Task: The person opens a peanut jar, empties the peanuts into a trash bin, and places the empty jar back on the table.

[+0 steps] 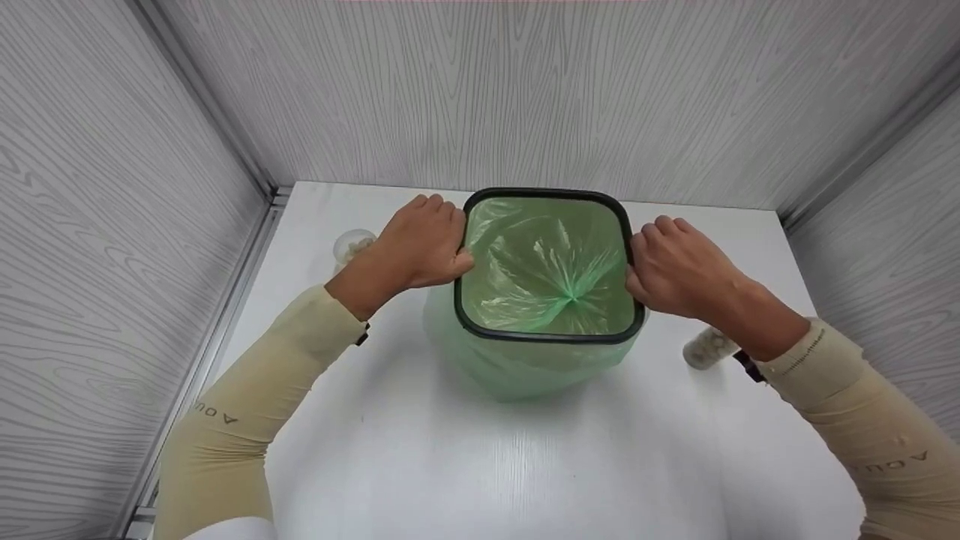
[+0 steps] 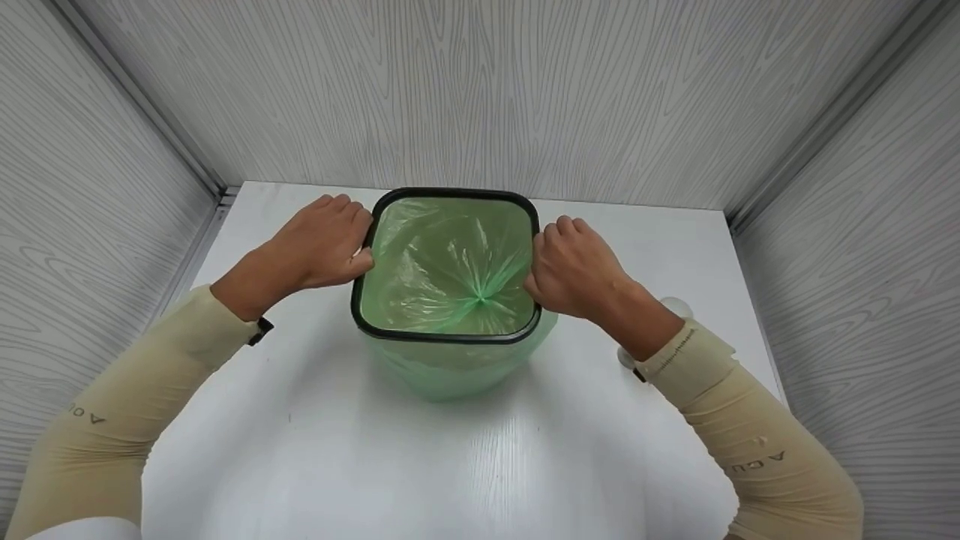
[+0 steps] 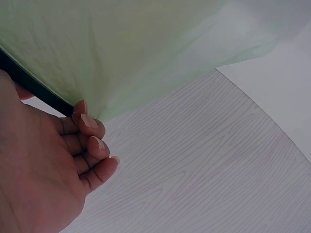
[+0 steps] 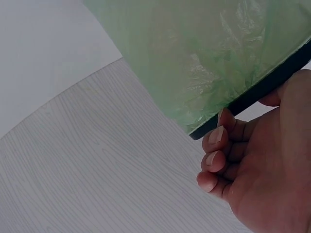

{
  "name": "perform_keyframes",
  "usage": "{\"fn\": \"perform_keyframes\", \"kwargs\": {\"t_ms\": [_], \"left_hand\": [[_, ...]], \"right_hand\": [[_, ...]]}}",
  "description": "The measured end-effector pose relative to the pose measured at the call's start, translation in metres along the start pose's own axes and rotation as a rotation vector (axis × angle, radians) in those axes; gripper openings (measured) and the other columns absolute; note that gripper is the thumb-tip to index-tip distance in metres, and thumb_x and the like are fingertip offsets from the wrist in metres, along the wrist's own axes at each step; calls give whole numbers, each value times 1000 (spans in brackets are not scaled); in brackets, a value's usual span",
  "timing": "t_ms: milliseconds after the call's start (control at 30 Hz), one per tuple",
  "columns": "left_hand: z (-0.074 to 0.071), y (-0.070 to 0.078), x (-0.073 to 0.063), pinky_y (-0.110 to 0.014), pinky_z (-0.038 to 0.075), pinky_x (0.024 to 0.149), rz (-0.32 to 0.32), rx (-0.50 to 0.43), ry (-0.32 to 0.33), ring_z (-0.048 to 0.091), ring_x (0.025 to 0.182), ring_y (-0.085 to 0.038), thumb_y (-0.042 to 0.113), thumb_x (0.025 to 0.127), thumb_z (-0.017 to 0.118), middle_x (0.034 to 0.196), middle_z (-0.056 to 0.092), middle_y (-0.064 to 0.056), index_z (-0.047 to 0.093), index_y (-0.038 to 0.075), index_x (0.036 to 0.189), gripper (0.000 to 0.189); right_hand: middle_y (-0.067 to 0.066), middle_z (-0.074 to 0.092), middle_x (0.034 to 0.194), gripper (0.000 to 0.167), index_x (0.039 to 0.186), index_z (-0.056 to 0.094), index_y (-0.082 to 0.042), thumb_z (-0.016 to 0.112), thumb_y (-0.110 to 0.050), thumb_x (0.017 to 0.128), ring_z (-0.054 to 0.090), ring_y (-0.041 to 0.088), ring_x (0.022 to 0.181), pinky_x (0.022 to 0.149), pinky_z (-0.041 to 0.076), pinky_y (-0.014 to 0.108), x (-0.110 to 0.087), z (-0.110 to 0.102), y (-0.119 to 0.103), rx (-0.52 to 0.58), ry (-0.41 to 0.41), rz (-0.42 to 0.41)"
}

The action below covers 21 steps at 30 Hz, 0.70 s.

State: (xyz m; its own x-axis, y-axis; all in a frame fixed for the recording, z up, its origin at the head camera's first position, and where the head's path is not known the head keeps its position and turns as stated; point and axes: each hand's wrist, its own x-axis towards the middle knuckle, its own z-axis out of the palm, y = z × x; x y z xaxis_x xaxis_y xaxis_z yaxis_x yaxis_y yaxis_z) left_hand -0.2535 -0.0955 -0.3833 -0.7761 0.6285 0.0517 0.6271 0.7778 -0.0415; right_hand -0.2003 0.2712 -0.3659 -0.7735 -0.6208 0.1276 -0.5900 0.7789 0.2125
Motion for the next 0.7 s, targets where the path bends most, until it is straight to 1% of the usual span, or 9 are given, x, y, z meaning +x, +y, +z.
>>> {"fn": "perform_keyframes", "kwargs": {"t_ms": [233, 467, 700], "left_hand": [[-1, 0, -1, -48, 44, 94, 5, 2, -33, 54, 96, -37, 32, 90, 33, 97, 60, -19, 59, -2, 99, 44], [-2, -1, 1, -48, 44, 93, 14, 5, -36, 54, 96, -37, 33, 90, 34, 98, 61, -19, 58, -2, 99, 44], [-4, 0, -1, -47, 44, 89, 20, 2, -23, 53, 91, -35, 32, 89, 34, 94, 60, -18, 58, -1, 96, 41]], "right_hand": [[9, 40, 67, 28, 70, 41, -3, 39, -19, 93, 37, 27, 66, 64, 33, 38, -4, -2, -4, -8, -4, 5], [9, 40, 67, 30, 70, 42, -3, 40, -20, 94, 38, 27, 66, 65, 34, 38, -4, -5, -5, -9, -15, -3], [8, 40, 67, 30, 70, 41, -4, 41, -21, 94, 38, 27, 66, 64, 35, 39, -4, -7, -6, -6, -18, -5]]}}
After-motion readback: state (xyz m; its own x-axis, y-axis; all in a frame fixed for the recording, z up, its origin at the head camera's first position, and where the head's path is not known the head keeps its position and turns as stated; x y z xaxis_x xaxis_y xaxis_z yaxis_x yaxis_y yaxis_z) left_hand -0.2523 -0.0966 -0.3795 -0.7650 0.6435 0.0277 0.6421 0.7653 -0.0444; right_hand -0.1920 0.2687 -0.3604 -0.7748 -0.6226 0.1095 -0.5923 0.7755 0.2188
